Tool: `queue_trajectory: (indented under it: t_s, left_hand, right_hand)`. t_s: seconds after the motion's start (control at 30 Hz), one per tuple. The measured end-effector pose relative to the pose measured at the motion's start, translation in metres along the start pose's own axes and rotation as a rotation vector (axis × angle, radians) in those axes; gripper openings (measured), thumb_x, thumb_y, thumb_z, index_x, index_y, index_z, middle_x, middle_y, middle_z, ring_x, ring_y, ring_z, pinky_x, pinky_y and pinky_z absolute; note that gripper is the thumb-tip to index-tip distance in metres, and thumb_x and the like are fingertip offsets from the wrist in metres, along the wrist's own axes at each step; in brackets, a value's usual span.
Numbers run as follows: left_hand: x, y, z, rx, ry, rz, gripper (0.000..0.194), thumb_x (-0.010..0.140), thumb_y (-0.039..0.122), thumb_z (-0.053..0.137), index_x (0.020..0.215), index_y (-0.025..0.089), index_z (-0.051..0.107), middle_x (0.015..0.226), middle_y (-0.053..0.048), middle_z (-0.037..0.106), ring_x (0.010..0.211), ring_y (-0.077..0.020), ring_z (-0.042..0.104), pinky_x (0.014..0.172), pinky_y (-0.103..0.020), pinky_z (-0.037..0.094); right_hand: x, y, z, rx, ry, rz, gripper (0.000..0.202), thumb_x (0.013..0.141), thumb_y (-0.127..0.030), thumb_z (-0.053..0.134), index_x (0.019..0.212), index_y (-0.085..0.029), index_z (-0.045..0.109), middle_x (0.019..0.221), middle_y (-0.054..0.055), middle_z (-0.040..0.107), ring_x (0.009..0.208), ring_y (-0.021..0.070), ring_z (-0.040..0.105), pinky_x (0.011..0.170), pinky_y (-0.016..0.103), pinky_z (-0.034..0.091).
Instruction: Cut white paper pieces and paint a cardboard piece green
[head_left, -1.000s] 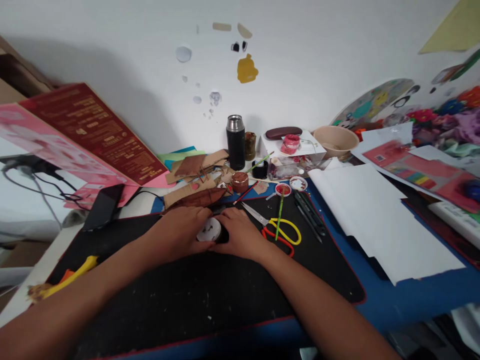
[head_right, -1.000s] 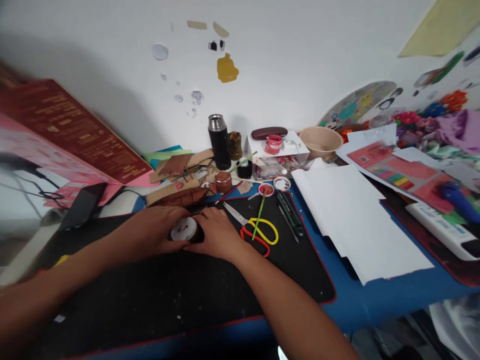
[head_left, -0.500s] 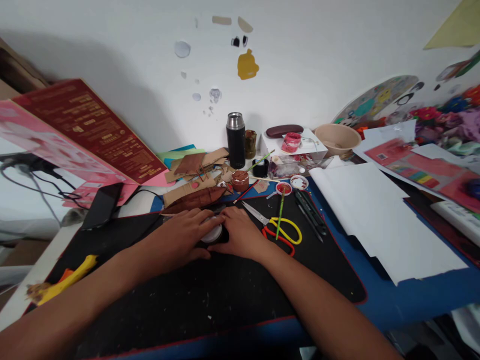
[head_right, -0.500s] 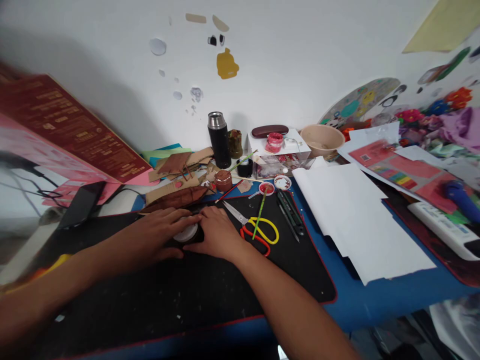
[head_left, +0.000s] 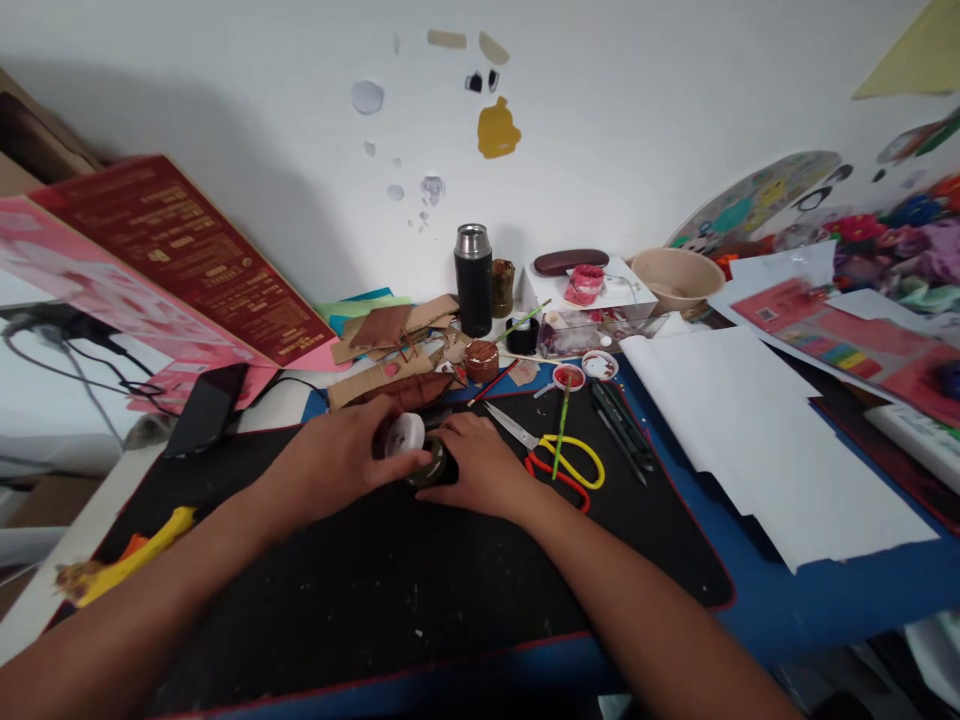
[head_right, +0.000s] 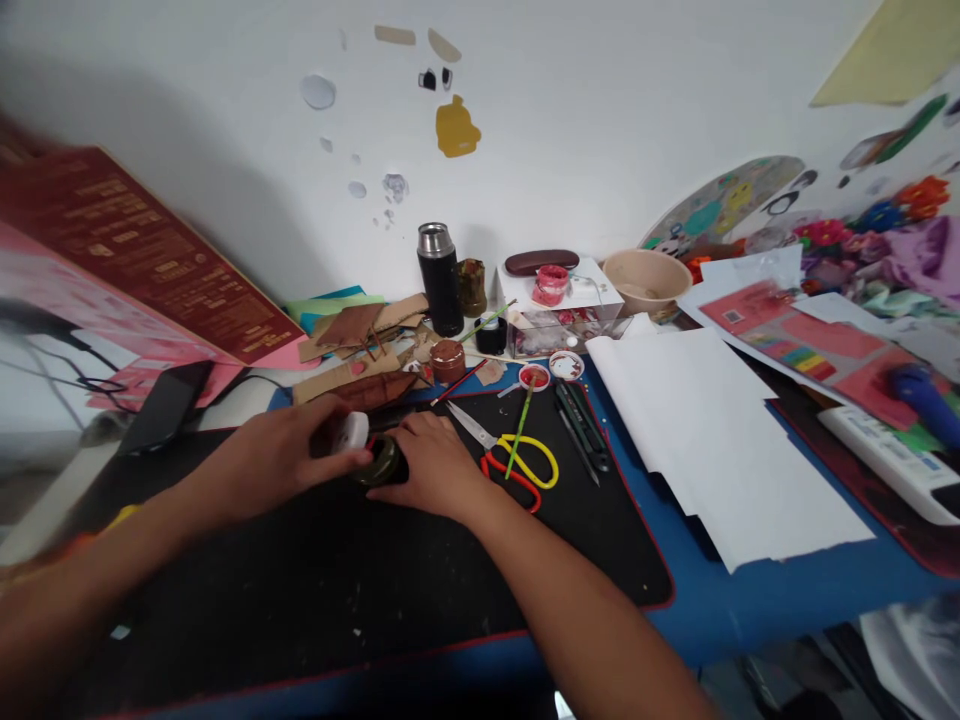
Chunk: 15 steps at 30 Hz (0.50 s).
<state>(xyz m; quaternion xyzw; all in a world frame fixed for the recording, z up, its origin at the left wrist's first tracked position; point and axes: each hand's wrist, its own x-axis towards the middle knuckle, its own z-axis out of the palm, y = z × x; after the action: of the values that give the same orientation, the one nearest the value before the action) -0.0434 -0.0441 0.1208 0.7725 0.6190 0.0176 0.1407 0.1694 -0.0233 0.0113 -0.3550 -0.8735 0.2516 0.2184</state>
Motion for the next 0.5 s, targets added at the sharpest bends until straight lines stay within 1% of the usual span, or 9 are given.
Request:
queue_trajectory:
  t_s: [0.07,0.1,0.13,0.2,0.27,0.3,0.4,0.5]
  left_hand:
    - [-0.007,-0.015,-0.001,-0.197,0.011,-0.028,0.058,0.086,0.073,0.068,0.114,0.023,0.064,0.096,-0.007,0.078,0.084,-0.0303,0.075,0.075,-0.039,0.057]
    - [-0.012,-0.024,0.0,-0.312,0.026,-0.032,0.061,0.084,0.073,0.07,0.119,0.024,0.063,0.1,-0.006,0.079,0.087,-0.0293,0.076,0.078,-0.039,0.059]
    - [-0.017,-0.033,0.003,-0.403,0.04,-0.039,0.064,0.082,0.072,0.073,0.124,0.025,0.061,0.106,-0.006,0.079,0.093,-0.0294,0.077,0.083,-0.04,0.06]
    - [-0.031,-0.049,0.013,-0.496,0.09,-0.072,0.069,0.077,0.071,0.079,0.126,0.026,0.059,0.118,-0.007,0.079,0.107,-0.0317,0.076,0.093,-0.043,0.061]
    - [-0.047,-0.061,0.03,-0.53,0.1,-0.115,0.07,0.076,0.068,0.081,0.128,0.026,0.058,0.126,-0.009,0.078,0.116,-0.0336,0.075,0.099,-0.046,0.061]
    - [-0.055,-0.064,0.039,-0.528,0.096,-0.127,0.069,0.079,0.065,0.08,0.13,0.026,0.057,0.128,-0.01,0.077,0.119,-0.0335,0.074,0.101,-0.046,0.061]
    - [-0.074,-0.066,0.066,-0.453,0.102,-0.151,0.06,0.085,0.056,0.075,0.133,0.026,0.055,0.127,-0.009,0.078,0.115,-0.032,0.076,0.102,-0.047,0.061]
    - [-0.082,-0.068,0.084,-0.346,0.185,-0.135,0.056,0.088,0.055,0.072,0.133,0.026,0.058,0.131,-0.011,0.076,0.119,-0.0337,0.074,0.104,-0.049,0.059]
  right_hand:
    - [0.0,0.0,0.001,-0.005,0.003,0.001,0.068,0.081,-0.056,0.092,0.133,-0.018,0.07,0.127,0.012,0.066,0.12,0.0324,0.059,0.106,0.047,0.046]
    - [0.0,0.001,0.001,-0.004,0.001,0.002,0.068,0.082,-0.056,0.092,0.133,-0.018,0.069,0.128,0.012,0.066,0.121,0.0324,0.059,0.106,0.047,0.046]
    - [0.0,0.001,0.002,-0.002,-0.002,0.002,0.068,0.082,-0.055,0.092,0.134,-0.019,0.069,0.128,0.012,0.067,0.121,0.0325,0.059,0.107,0.047,0.046]
    - [0.001,0.001,0.001,0.002,-0.008,-0.005,0.068,0.082,-0.055,0.093,0.135,-0.02,0.068,0.128,0.011,0.067,0.123,0.0326,0.059,0.109,0.048,0.045]
    - [0.001,0.001,0.0,-0.004,-0.012,-0.013,0.069,0.082,-0.055,0.093,0.135,-0.02,0.067,0.128,0.012,0.067,0.124,0.0328,0.059,0.111,0.048,0.045]
    - [0.001,0.001,0.0,-0.01,-0.013,-0.013,0.069,0.082,-0.055,0.092,0.135,-0.019,0.067,0.128,0.012,0.067,0.124,0.033,0.059,0.111,0.048,0.045]
    - [0.001,0.0,-0.002,-0.025,-0.022,0.004,0.068,0.083,-0.056,0.091,0.134,-0.017,0.067,0.128,0.013,0.067,0.122,0.0333,0.06,0.109,0.049,0.047]
    - [0.0,-0.001,-0.003,-0.013,-0.033,0.025,0.067,0.083,-0.054,0.092,0.134,-0.02,0.067,0.128,0.013,0.067,0.122,0.0332,0.06,0.109,0.05,0.046]
